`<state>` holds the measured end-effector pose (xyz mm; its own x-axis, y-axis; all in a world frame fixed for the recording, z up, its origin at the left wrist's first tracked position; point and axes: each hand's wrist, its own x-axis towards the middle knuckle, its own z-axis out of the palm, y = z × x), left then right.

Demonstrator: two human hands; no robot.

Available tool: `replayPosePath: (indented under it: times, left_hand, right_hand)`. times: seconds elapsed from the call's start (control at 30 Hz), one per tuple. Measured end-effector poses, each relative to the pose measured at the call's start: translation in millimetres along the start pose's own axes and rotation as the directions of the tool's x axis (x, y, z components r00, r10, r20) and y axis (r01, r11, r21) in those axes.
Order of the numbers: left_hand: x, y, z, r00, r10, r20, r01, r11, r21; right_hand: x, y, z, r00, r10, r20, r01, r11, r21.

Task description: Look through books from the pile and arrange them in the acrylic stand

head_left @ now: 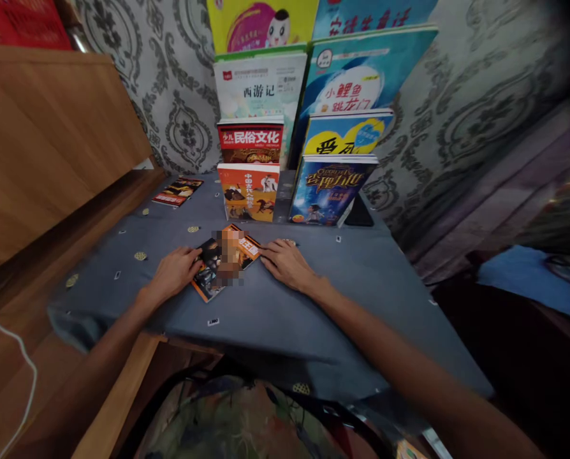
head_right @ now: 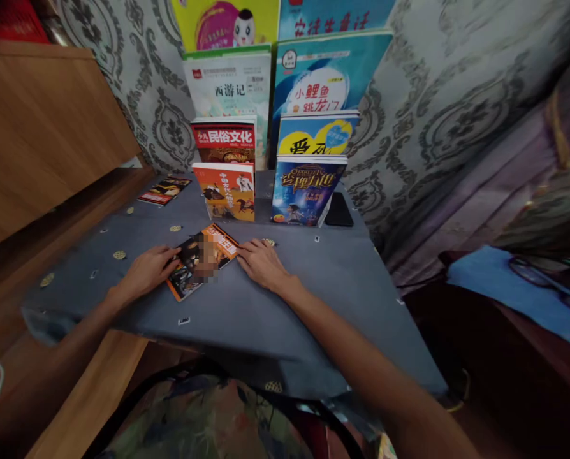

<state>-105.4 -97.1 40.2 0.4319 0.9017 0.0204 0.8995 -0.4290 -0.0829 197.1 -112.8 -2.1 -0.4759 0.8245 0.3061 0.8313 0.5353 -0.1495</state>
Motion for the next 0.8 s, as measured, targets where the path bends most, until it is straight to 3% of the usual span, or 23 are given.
replayPosePath:
  times: [0.2, 0.3, 0.4, 0.67, 0.8]
  left_hand:
    - [-26, 25, -5.0, 0.997, 0.059, -0.048, -0.060, 0.998, -0.004]
    - [-37, 29, 1.2, 0.975, 0.191, -0.110, -0.198, 0.979, -0.048]
    - [-46, 36, 11.3, 0.920, 0.365, -0.140, -0.378, 0.923, -0.071]
    - [-47, 55, 20.0, 0.794, 0.561, -0.233, -0.555, 0.826, 0.098]
    - [-47, 52, 18.0, 0.764, 0.597, -0.246, -0.586, 0.801, 0.122]
  right_hand:
    - [2, -7, 6, 0.984, 0.175, 0.039, -0.166, 0.971, -0.171]
    - [3, -9, 12, 0.977, 0.213, 0.011, -0.208, 0.963, -0.170]
    - [3, -18, 17, 0.970, 0.242, -0.019, -0.242, 0.960, -0.139]
    - [-6, -46, 18, 0.997, 0.082, -0.015, -0.080, 0.993, 0.083]
    - [-10, -47, 17, 0.998, 0.054, -0.038, -0.047, 0.985, 0.164]
